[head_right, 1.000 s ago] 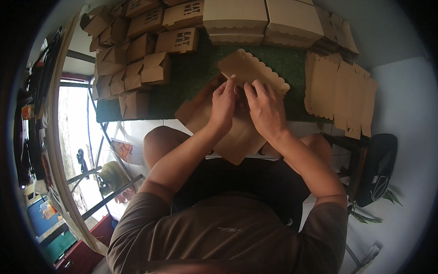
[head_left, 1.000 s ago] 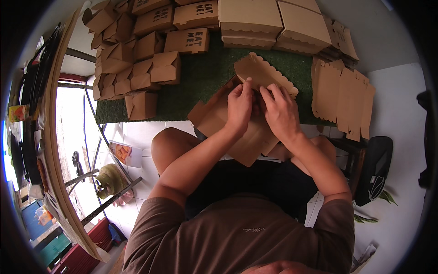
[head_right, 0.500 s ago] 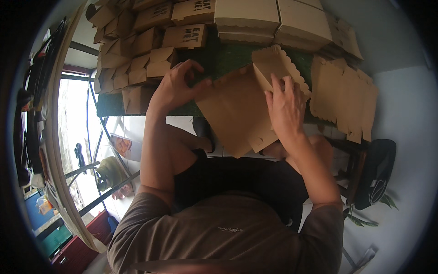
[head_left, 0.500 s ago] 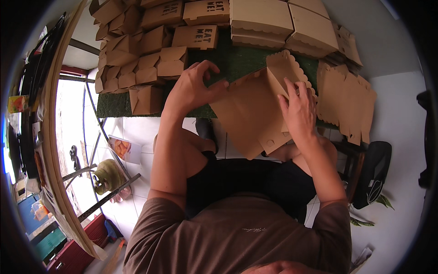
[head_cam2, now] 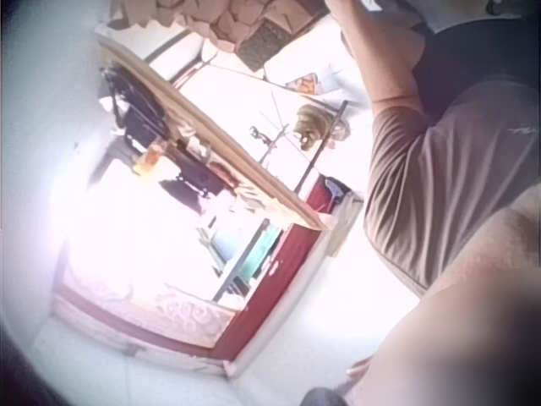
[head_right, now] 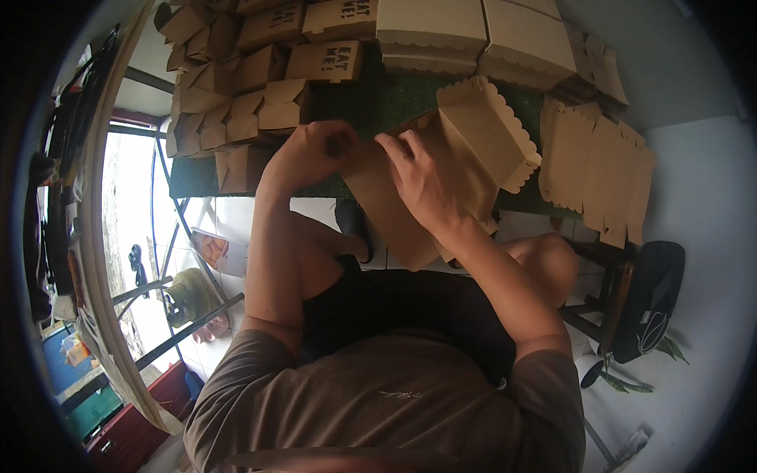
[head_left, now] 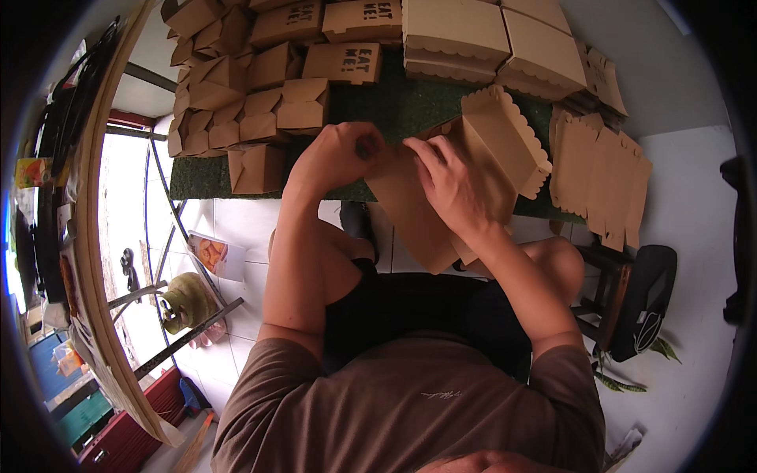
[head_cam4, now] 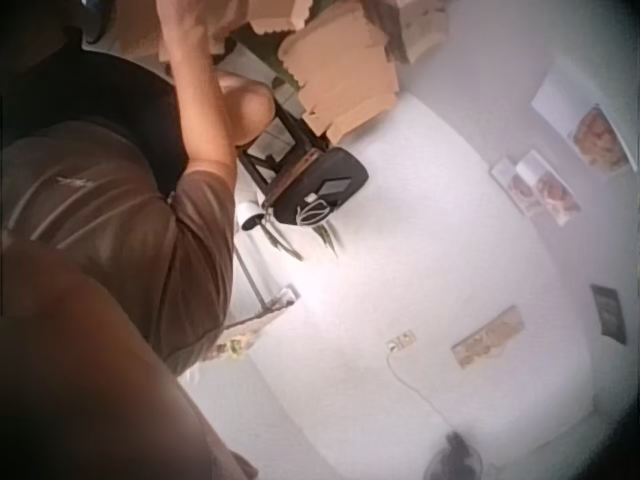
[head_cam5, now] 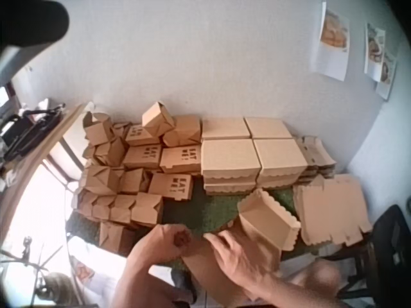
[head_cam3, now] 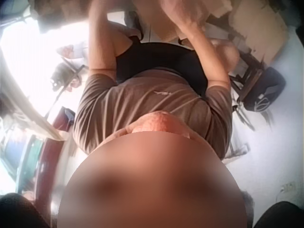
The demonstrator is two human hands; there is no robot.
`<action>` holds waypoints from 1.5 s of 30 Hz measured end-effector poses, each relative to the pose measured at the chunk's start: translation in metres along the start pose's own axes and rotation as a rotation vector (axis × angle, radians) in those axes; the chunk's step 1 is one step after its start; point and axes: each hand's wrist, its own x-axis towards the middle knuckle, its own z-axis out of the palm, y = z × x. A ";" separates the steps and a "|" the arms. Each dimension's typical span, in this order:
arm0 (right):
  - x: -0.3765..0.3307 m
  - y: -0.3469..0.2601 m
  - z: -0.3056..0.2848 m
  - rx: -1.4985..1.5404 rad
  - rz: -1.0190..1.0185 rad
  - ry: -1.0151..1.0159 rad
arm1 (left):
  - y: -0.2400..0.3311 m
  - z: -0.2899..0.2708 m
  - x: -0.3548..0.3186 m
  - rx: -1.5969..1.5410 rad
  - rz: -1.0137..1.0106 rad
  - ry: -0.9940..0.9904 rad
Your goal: The person assembles a flat cardboard box by folding its sides and tucking tabs into slots to form a closed container. The finished box is then placed on a stack of similar boxes.
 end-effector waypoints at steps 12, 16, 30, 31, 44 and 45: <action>0.046 0.039 -0.035 -0.293 -0.258 -0.082 | 0.009 -0.002 0.003 -0.061 0.167 0.061; 0.053 0.046 -0.037 -0.275 -0.227 -0.100 | 0.004 0.001 0.005 -0.071 0.066 0.007; 0.063 0.054 -0.045 -0.168 -0.132 -0.075 | 0.001 -0.002 0.005 0.021 0.018 -0.005; 0.064 0.055 -0.045 -0.149 -0.136 -0.088 | 0.003 -0.001 0.005 0.002 0.045 0.012; 0.073 0.057 -0.053 0.186 0.067 -0.308 | 0.042 0.045 0.019 -0.167 0.256 0.333; 0.073 0.059 -0.054 0.197 0.086 -0.323 | 0.045 0.048 0.019 -0.176 0.252 0.343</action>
